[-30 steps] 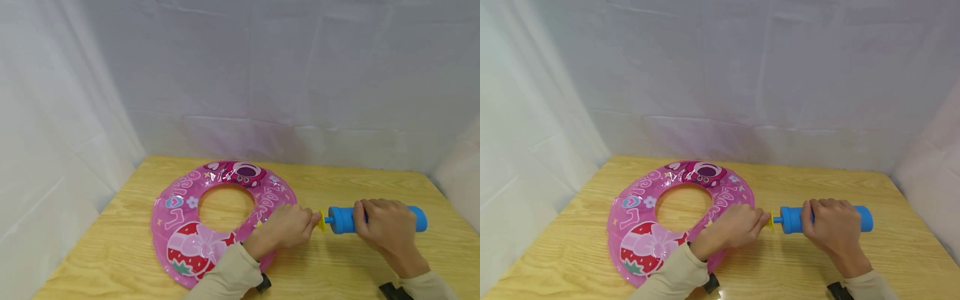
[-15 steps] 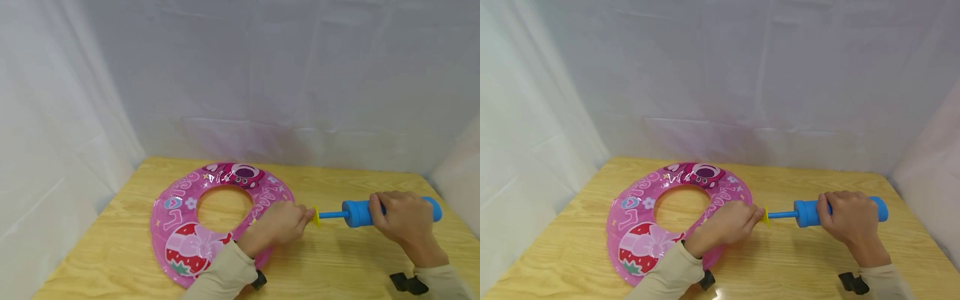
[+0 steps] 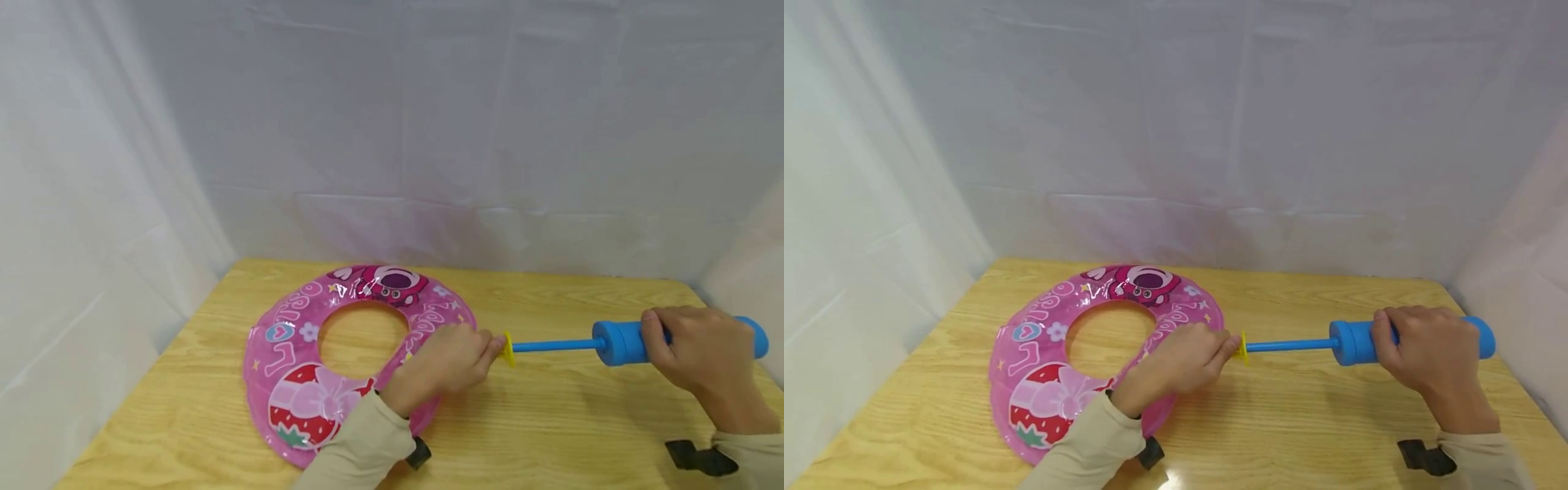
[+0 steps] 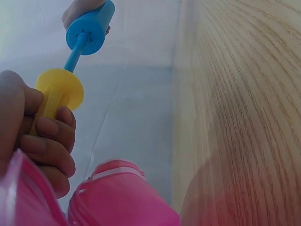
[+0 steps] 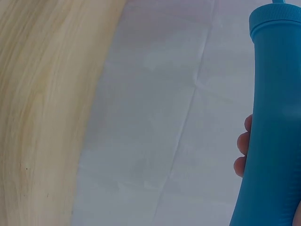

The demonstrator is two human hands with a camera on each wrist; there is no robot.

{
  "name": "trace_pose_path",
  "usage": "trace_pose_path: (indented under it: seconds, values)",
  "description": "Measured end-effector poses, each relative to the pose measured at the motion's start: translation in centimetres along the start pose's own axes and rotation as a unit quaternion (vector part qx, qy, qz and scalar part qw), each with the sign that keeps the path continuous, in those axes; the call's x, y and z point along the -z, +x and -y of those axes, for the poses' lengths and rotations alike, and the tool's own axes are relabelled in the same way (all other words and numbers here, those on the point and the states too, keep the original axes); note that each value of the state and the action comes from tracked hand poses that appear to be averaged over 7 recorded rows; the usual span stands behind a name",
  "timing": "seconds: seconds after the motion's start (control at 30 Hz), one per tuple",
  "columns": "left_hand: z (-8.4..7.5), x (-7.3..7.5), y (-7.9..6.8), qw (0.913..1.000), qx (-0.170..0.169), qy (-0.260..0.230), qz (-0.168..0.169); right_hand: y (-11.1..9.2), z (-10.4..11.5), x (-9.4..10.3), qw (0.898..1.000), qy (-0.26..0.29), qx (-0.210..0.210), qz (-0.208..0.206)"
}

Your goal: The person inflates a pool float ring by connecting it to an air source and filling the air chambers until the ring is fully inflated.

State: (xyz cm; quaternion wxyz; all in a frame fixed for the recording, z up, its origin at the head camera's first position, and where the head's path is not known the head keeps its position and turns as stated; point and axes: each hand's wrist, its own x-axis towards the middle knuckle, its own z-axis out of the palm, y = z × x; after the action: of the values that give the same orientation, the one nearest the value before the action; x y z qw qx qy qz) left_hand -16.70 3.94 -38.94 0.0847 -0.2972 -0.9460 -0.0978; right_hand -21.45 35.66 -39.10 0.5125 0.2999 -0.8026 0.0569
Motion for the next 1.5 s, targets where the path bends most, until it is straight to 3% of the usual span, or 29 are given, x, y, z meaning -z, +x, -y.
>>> trace_pose_path:
  seconds: [0.17, 0.63, 1.23, 1.5]
  values:
    - [0.0, 0.1, 0.0, 1.0, 0.005, -0.001, 0.0, 0.5, 0.8, 0.1, 0.999, 0.005, -0.016, 0.03]
    - [-0.5, -0.3, 0.3, 0.9998, 0.018, 0.004, 0.002, 2.1, 4.1, -1.4, 0.999, 0.035, -0.01, 0.018]
    - [-0.7, -0.8, 0.6, 0.9995, 0.02, -0.003, -0.025, 4.1, 7.5, -3.2, 0.997, 0.058, 0.022, 0.053]
    - [-0.7, -0.8, 0.6, 0.9995, 0.024, -0.013, -0.017, 4.1, 7.9, -3.2, 0.996, 0.058, 0.018, 0.065]
